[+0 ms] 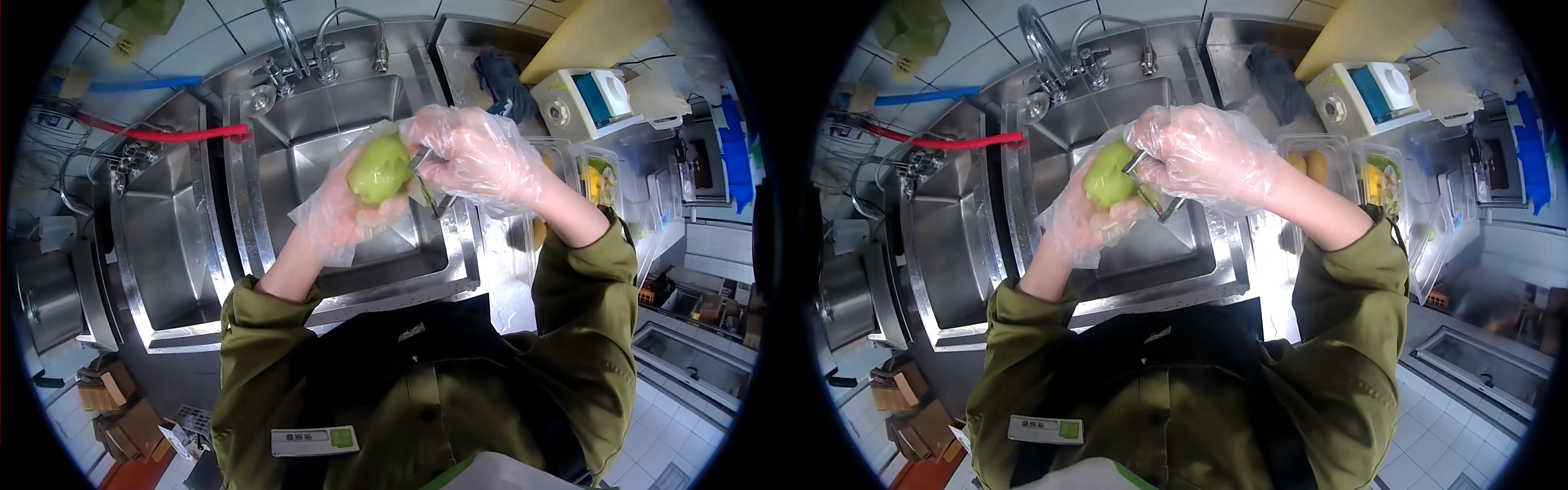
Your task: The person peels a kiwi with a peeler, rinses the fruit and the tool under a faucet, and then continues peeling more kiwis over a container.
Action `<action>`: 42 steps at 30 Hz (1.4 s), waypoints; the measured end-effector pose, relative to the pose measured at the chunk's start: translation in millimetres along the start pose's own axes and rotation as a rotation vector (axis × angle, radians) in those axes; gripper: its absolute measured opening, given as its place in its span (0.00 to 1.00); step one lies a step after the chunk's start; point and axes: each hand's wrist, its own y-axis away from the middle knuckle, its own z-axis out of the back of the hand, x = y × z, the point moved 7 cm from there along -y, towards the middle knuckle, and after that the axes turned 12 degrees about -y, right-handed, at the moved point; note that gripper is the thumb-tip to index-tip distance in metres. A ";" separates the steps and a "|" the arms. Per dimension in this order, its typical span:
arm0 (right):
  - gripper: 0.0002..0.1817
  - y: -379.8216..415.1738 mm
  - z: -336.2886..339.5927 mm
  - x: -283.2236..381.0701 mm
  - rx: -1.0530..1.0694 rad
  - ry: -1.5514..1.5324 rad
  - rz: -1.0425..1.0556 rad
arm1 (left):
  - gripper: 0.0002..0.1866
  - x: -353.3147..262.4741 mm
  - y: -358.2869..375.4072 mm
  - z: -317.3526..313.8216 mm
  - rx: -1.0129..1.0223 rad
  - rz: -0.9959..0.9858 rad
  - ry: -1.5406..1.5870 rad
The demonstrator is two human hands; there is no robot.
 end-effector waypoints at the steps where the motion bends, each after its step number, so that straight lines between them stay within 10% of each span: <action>1: 0.11 -2.7 -5.2 -2.9 -0.004 0.006 0.001 | 0.22 -0.7 0.1 5.3 -0.043 -0.011 0.002; 15: 0.07 -7.4 -24.3 -28.4 -0.019 -0.570 -0.329 | 0.31 -13.8 20.2 0.3 0.179 -0.063 0.284; 22: 0.11 -32.1 -22.7 -19.4 -0.166 -0.329 -0.057 | 0.33 -24.8 17.4 0.8 0.189 -0.109 0.195; 32: 0.11 -49.0 -28.5 -14.0 -0.011 -0.222 0.050 | 0.29 -25.0 12.0 11.5 0.091 -0.104 0.243; 42: 0.21 -37.1 -38.7 4.0 -0.091 -0.143 0.199 | 0.23 -35.7 15.7 22.8 -0.415 -0.271 0.126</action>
